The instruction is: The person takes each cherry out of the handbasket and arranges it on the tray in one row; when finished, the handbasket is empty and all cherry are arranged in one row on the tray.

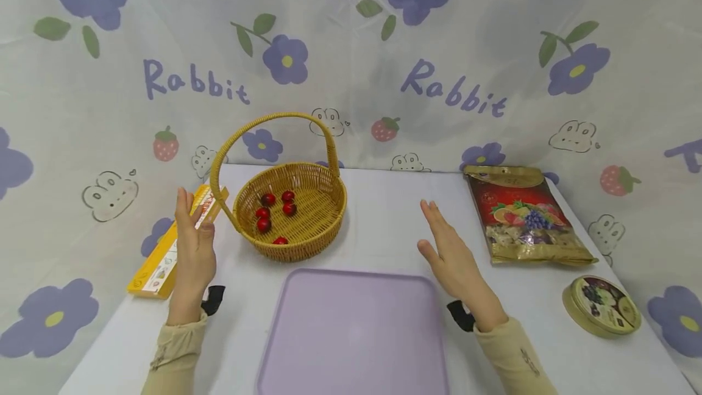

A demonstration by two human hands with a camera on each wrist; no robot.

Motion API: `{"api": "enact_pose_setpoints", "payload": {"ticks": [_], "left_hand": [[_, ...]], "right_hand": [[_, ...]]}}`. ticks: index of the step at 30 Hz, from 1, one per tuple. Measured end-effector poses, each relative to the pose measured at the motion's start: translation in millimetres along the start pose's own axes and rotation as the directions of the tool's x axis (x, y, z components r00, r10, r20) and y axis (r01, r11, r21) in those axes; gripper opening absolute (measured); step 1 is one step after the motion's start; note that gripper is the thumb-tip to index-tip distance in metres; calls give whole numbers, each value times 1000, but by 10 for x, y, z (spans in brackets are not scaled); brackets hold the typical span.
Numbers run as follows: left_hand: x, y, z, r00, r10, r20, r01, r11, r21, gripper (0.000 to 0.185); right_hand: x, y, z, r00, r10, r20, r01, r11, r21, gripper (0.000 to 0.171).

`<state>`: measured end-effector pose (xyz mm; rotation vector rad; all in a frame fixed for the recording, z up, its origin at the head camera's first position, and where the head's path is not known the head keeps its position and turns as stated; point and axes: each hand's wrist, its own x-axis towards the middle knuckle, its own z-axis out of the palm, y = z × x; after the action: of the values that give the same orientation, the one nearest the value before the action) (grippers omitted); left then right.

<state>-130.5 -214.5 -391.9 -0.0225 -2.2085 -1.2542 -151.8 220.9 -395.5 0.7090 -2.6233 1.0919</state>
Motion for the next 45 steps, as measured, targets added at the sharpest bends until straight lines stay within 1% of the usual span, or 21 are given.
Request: {"api": "enact_pose_setpoints", "payload": {"ticks": [2, 6, 8, 11, 13, 14, 16, 18, 19, 20, 21, 23, 26, 27, 29, 32, 35, 38, 40, 42, 45], "left_hand": [[111, -15, 34, 999, -42, -23, 39, 993, -114, 67], [234, -72, 120, 984, -171, -49, 151, 950, -274, 53], [249, -107, 159, 970, -240, -46, 215, 927, -307, 49], [240, -160, 207, 952, -302, -46, 275, 912, -305, 47], [233, -185, 232, 949, -313, -48, 286, 912, -294, 48], [234, -197, 248, 949, -311, -52, 285, 915, -285, 49], [233, -225, 269, 950, -305, -63, 279, 923, -266, 51], [229, -260, 283, 951, -301, -71, 276, 930, -242, 53], [228, -273, 292, 952, -297, -70, 274, 933, -232, 53], [226, -289, 304, 952, -299, -63, 280, 935, -218, 53], [223, -297, 310, 952, -301, -52, 285, 936, -209, 53], [216, -307, 317, 950, -311, -19, 302, 935, -183, 55], [214, -299, 309, 946, -325, 13, 323, 935, -150, 56], [219, -291, 302, 945, -328, 14, 326, 934, -145, 54], [237, -275, 282, 945, -327, 6, 325, 936, -138, 53], [254, -252, 280, 945, -326, 1, 323, 936, -141, 51], [259, -234, 288, 945, -328, 4, 325, 935, -139, 52], [264, -229, 294, 945, -328, 7, 326, 937, -127, 54], [269, -233, 298, 947, -321, 3, 319, 940, -118, 54], [272, -240, 302, 949, -314, -6, 311, 944, -105, 54], [269, -254, 312, 950, -311, -24, 308, 947, -96, 54]], "right_hand": [[237, -40, 35, 998, 10, 55, -19, 988, 156, 60], [722, -119, 148, 985, 17, 169, -84, 912, 400, 61], [943, -160, 218, 974, 13, 225, -124, 866, 485, 65], [1245, -226, 327, 953, 18, 303, -201, 785, 585, 71], [1427, -263, 403, 933, 26, 358, -270, 708, 652, 76], [1515, -277, 446, 920, 34, 389, -314, 657, 686, 78], [1685, -308, 553, 885, 47, 464, -418, 518, 746, 81], [1834, -334, 695, 839, 55, 541, -520, 372, 769, 83], [1894, -345, 770, 815, 65, 577, -565, 317, 762, 84], [1950, -350, 857, 789, 82, 609, -606, 276, 747, 85], [1993, -362, 935, 763, 95, 639, -638, 266, 723, 86], [2060, -386, 1102, 707, 124, 696, -697, 289, 656, 86], [2139, -435, 1354, 609, 140, 781, -766, 360, 533, 81], [2163, -457, 1426, 575, 131, 808, -780, 386, 493, 78], [2212, -521, 1559, 510, 131, 850, -808, 412, 421, 71], [2231, -614, 1689, 437, 149, 887, -824, 462, 328, 67], [2218, -703, 1766, 389, 188, 902, -820, 517, 246, 63], [2219, -753, 1836, 344, 207, 916, -813, 554, 180, 59], [2227, -776, 1869, 325, 209, 922, -793, 592, 145, 56], [2234, -789, 1905, 306, 198, 931, -781, 612, 127, 54], [2244, -795, 1971, 280, 160, 947, -745, 659, 109, 49]]}}
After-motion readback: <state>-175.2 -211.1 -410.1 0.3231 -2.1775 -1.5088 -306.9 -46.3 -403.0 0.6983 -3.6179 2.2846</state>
